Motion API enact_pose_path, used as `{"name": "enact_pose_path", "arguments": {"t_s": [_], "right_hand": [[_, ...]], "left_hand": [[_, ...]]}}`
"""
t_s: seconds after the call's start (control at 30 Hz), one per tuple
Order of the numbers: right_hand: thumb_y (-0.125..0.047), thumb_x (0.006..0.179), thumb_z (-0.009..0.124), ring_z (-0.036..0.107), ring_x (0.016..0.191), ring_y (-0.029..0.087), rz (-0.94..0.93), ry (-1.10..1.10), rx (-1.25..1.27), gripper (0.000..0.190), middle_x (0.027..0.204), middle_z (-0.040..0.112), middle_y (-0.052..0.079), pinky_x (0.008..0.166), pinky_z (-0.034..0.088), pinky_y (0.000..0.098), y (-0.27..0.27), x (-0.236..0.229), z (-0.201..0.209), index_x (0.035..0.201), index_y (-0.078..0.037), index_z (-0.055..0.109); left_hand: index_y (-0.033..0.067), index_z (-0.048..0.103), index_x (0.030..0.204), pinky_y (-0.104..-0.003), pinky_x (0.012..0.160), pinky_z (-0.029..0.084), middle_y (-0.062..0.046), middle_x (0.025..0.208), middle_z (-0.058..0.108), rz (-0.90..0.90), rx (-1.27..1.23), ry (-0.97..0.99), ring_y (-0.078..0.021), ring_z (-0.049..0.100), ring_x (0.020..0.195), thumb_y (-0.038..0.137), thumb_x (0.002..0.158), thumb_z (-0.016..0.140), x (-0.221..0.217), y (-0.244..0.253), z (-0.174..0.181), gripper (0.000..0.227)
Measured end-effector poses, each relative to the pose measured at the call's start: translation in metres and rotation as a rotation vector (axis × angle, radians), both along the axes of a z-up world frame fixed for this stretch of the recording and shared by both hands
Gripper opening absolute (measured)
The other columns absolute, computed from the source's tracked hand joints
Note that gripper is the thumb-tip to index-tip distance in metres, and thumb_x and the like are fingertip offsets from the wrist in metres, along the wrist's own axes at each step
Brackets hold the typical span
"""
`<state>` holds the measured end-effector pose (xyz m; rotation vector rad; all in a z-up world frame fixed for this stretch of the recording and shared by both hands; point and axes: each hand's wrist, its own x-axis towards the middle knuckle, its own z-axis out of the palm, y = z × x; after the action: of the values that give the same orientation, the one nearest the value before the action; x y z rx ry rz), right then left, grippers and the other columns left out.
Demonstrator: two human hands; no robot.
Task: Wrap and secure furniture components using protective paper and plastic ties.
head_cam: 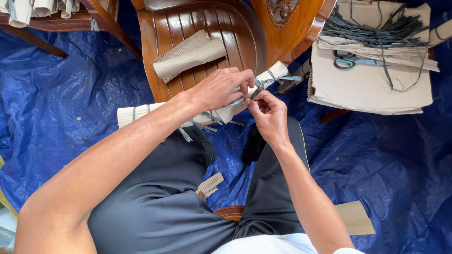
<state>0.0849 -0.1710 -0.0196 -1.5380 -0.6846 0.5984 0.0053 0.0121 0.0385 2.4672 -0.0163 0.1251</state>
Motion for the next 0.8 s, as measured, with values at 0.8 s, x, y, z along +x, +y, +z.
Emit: {"name": "enact_pose_path", "arguments": {"t_s": [0.8], "right_hand": [[0.002, 0.097, 0.076, 0.063, 0.081, 0.013, -0.32, -0.532, 0.148, 0.014, 0.099, 0.066, 0.007, 0.068, 0.051, 0.0267, 0.019, -0.026, -0.002, 0.1, 0.0, 0.062]], "left_hand": [[0.0014, 0.079, 0.096, -0.039, 0.066, 0.059, -0.021, 0.08, 0.075, 0.142, -0.045, 0.121, -0.03, 0.075, 0.071, 0.003, 0.082, 0.063, 0.013, 0.0, 0.007, 0.022]]}}
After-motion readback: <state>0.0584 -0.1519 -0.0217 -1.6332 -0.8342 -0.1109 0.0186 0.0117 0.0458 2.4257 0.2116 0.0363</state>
